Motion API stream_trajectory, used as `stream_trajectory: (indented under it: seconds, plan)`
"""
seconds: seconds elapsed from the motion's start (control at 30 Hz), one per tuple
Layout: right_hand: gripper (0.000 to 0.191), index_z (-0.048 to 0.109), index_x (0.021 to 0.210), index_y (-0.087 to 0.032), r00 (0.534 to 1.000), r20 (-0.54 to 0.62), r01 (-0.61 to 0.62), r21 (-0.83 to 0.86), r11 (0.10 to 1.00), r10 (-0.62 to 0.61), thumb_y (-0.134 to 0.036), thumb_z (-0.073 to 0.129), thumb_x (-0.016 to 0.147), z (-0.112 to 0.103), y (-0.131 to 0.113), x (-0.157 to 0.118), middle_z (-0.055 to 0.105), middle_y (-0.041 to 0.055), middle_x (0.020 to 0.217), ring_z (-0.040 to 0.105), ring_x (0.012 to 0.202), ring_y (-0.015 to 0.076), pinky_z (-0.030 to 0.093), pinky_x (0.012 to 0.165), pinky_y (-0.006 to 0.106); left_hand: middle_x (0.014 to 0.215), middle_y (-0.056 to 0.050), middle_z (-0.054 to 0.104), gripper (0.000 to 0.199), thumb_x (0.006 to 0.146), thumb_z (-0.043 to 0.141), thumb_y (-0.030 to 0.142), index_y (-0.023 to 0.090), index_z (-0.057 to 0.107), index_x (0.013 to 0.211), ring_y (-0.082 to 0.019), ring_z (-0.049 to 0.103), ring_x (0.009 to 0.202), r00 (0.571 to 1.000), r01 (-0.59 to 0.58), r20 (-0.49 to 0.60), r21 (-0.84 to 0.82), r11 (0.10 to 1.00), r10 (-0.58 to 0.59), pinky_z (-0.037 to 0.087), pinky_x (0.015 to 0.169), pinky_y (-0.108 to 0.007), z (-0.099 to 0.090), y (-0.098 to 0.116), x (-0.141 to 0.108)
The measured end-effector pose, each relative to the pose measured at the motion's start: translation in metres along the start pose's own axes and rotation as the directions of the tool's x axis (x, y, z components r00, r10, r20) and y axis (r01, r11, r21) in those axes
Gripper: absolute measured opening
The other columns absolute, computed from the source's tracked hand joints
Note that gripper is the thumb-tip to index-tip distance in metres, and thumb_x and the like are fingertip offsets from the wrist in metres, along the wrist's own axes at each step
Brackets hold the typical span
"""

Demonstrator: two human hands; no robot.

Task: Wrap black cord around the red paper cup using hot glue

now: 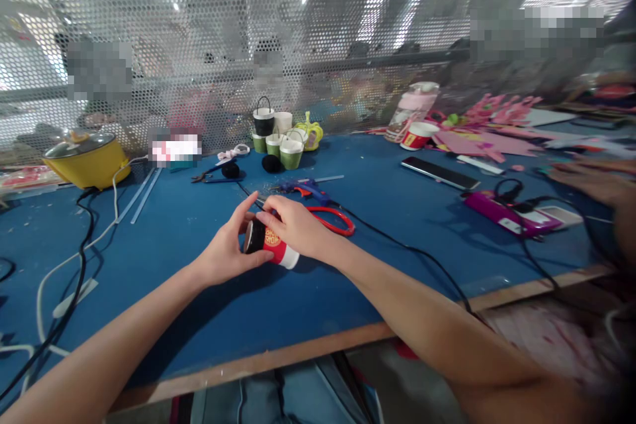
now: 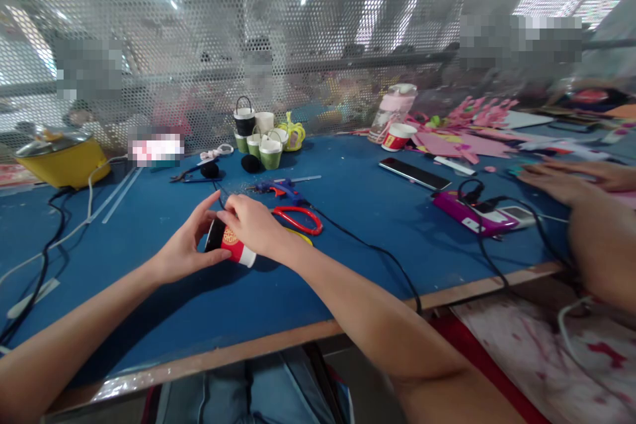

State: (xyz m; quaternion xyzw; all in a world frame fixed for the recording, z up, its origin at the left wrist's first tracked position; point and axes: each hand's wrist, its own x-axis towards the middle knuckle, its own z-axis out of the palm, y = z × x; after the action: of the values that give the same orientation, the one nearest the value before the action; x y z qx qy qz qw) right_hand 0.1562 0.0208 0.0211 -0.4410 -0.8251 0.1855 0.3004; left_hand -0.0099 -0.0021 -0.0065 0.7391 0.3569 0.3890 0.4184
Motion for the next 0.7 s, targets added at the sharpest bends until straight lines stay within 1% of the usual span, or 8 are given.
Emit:
stream_trajectory:
  seconds: [0.13,0.2,0.27,0.33,0.43,0.53,0.6,0.7]
  plan:
    - [0.019,0.039,0.072,-0.020,1.000,0.010,-0.005,-0.024,1.000,0.005,-0.022,0.046,0.089,0.002,-0.001,0.000,0.049,0.0004,0.074,0.047,0.067,0.0141,0.035,0.063,0.027,0.114,-0.009,0.053,0.091,0.069,0.071,0.023,0.023,0.015,0.142,-0.024,0.054,0.103,1.000,-0.016,0.020,0.034,0.999,0.016,0.042,0.093,-0.041,-0.001,0.002,-0.001]
    - [0.019,0.038,0.072,-0.021,1.000,0.005,-0.005,-0.033,0.999,0.005,-0.021,0.046,0.089,0.003,-0.001,-0.001,0.049,0.0004,0.074,0.047,0.067,0.0138,0.035,0.063,0.027,0.115,-0.009,0.052,0.093,0.069,0.071,0.024,0.022,0.015,0.142,-0.024,0.054,0.104,0.999,-0.008,0.041,0.005,1.000,0.008,0.040,0.095,-0.041,-0.003,0.003,0.000]
    - [0.019,0.038,0.072,-0.020,1.000,0.003,0.001,-0.044,0.999,-0.001,-0.020,0.046,0.089,0.004,-0.001,-0.001,0.048,0.0003,0.074,0.046,0.067,0.0134,0.035,0.063,0.027,0.112,-0.008,0.053,0.092,0.068,0.071,0.025,0.022,0.016,0.142,-0.023,0.055,0.101,0.999,0.015,0.048,-0.041,0.999,-0.013,0.039,0.095,-0.041,-0.004,0.004,0.001]
    - [0.019,0.038,0.071,-0.020,1.000,0.000,0.014,-0.061,0.998,-0.014,-0.020,0.047,0.089,0.005,0.000,-0.001,0.048,0.0001,0.074,0.046,0.066,0.0131,0.035,0.063,0.027,0.105,-0.006,0.054,0.089,0.069,0.070,0.026,0.020,0.017,0.141,-0.020,0.056,0.095,0.998,0.061,0.039,-0.085,0.994,-0.058,0.040,0.091,-0.039,-0.007,0.005,0.002]
    - [0.019,0.039,0.071,-0.020,1.000,-0.011,0.027,-0.082,0.996,-0.028,-0.021,0.046,0.089,0.006,0.000,-0.002,0.048,0.0001,0.074,0.045,0.066,0.0130,0.035,0.063,0.026,0.095,-0.004,0.054,0.088,0.068,0.070,0.026,0.017,0.019,0.139,-0.017,0.056,0.085,0.987,0.162,0.040,-0.129,0.978,-0.158,0.043,0.083,-0.036,-0.010,0.006,0.004]
    - [0.018,0.042,0.072,-0.020,0.999,-0.013,0.044,-0.093,0.995,-0.045,-0.022,0.045,0.089,0.006,-0.001,-0.003,0.048,0.0004,0.074,0.045,0.066,0.0132,0.035,0.063,0.027,0.091,-0.002,0.054,0.088,0.067,0.071,0.025,0.019,0.020,0.138,-0.016,0.055,0.080,0.971,0.238,0.067,-0.157,0.959,-0.230,0.043,0.076,-0.033,-0.013,0.007,0.005]
    - [0.017,0.043,0.072,-0.020,0.999,-0.018,0.049,-0.085,0.995,-0.051,-0.022,0.046,0.089,0.005,-0.002,-0.003,0.049,0.0004,0.074,0.045,0.066,0.0131,0.035,0.063,0.027,0.090,-0.001,0.055,0.088,0.066,0.071,0.025,0.021,0.020,0.138,-0.015,0.054,0.077,0.967,0.253,0.069,-0.171,0.952,-0.245,0.042,0.073,-0.032,-0.012,0.008,0.005]
    - [0.016,0.044,0.071,-0.019,0.998,-0.049,0.043,-0.018,0.999,-0.044,-0.021,0.049,0.086,0.002,-0.003,0.000,0.050,-0.0002,0.073,0.046,0.065,0.0126,0.036,0.062,0.026,0.088,-0.001,0.055,0.091,0.064,0.072,0.024,0.021,0.019,0.137,-0.014,0.054,0.075,0.969,0.246,0.028,-0.199,0.949,-0.246,0.042,0.071,-0.031,-0.011,0.009,0.005]
